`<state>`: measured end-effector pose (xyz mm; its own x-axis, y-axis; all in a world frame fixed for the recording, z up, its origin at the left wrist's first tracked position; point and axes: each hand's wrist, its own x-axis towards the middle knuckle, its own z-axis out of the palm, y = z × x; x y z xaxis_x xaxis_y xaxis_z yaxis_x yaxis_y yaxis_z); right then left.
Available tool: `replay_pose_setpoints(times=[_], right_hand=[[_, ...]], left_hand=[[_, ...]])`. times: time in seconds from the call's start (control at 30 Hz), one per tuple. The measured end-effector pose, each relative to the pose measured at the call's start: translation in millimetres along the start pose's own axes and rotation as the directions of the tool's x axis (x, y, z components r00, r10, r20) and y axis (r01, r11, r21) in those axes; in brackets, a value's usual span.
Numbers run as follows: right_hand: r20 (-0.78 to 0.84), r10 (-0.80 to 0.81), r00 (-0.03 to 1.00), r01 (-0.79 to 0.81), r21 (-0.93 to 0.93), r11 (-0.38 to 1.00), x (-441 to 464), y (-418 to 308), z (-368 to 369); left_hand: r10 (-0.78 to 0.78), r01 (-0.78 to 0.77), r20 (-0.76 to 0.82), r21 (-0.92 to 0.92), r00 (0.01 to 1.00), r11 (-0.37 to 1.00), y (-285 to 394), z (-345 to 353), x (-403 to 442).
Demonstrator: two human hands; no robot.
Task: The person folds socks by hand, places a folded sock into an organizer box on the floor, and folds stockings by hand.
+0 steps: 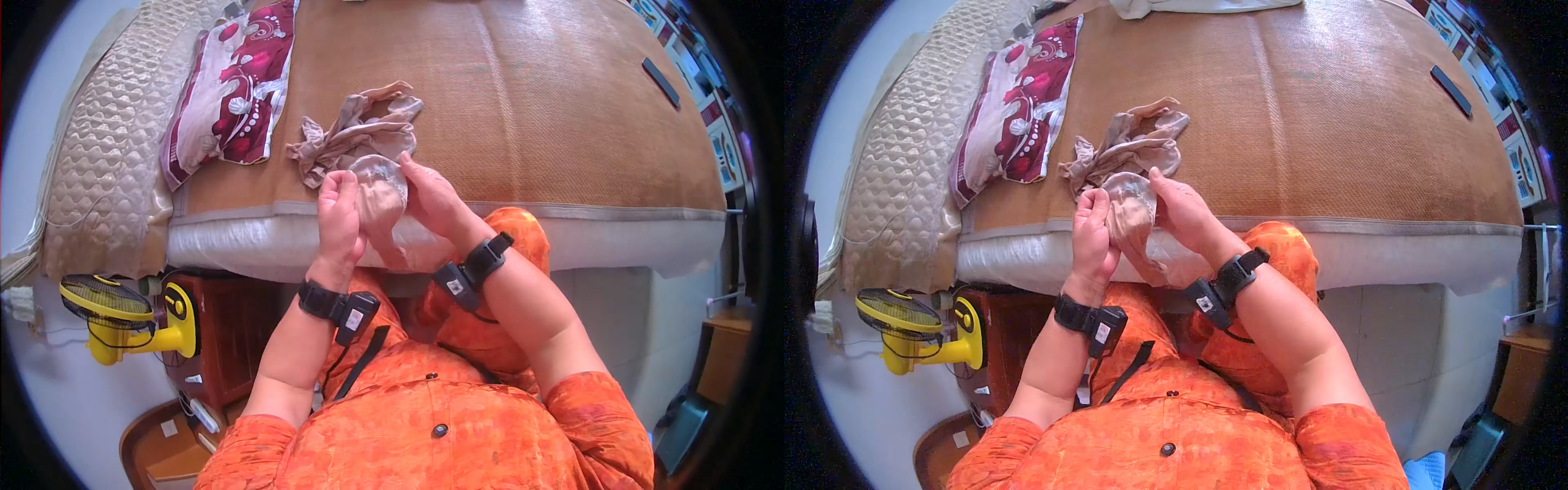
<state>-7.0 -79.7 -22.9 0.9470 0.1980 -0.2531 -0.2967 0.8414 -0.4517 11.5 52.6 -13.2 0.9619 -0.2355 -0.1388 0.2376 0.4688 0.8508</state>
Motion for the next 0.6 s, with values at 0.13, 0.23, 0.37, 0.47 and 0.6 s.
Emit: replay_pose_setpoints(times=[0.13, 0.23, 0.37, 0.47, 0.6], right_hand=[[0.109, 0.153, 0.982, -0.149, -0.04, 0.988, 4.9, 6.8, -18.3], [0.134, -0.021, 0.991, 0.05, -0.216, 0.975, 5.5, 11.9, -21.0], [0.094, -0.034, 0.995, 0.048, -0.141, 0.989, 5.6, 8.6, -22.0], [0.083, -0.049, 0.995, 0.059, -0.12, 0.991, 7.4, 8.1, -24.2], [0.042, -0.04, 0.998, 0.044, -0.095, 0.994, 10.1, 7.8, -26.3]], left_hand=[[0.029, -0.029, 0.003, 0.012, 1.0, 1.0, -2.2, 1.3, 2.9], [0.021, -0.021, 0.001, 0.111, 1.0, 0.994, -3.9, 1.9, 1.1], [-0.103, 0.066, 0.104, 0.315, 0.989, 0.947, -3.9, -1.2, -10.2], [-0.25, 0.142, 0.177, 0.468, 0.952, 0.872, 2.0, -11.2, -18.2], [-0.272, 0.117, 0.201, 0.559, 0.941, 0.82, -13.0, -32.2, -25.0]])
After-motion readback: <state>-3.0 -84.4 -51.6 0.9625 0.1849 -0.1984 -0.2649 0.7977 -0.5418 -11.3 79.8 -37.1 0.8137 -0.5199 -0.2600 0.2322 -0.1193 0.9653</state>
